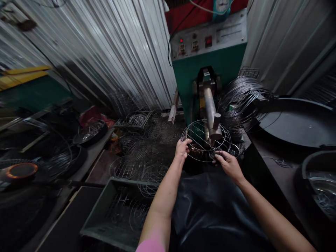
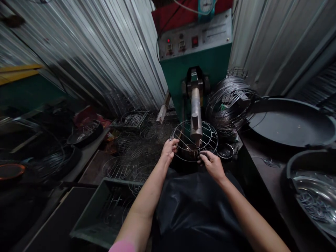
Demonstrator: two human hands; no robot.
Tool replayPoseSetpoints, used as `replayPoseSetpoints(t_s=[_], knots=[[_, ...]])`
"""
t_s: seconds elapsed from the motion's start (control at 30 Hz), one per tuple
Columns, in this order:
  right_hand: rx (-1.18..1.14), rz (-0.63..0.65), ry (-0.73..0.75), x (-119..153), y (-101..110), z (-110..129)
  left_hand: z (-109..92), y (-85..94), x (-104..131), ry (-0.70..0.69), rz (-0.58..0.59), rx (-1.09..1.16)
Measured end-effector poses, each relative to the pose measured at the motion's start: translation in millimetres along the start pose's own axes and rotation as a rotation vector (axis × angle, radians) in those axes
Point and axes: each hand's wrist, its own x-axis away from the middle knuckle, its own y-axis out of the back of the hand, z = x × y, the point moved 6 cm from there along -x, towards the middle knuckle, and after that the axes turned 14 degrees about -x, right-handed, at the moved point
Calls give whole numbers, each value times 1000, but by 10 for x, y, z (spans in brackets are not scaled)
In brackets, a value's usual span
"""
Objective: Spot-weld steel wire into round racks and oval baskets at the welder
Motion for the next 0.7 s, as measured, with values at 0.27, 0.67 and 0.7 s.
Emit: replayPoseSetpoints(t_s=[0.27, 0.67, 0.7], knots=[[-1, 1, 31, -87, -25, -19, 1, 29, -70, 13, -34, -32], [35, -24, 38, -109, -54, 44, 65, 45, -118, 77, -96, -43], [43, -31, 40, -107, -50, 43, 67, 48, -119, 78, -102, -44]])
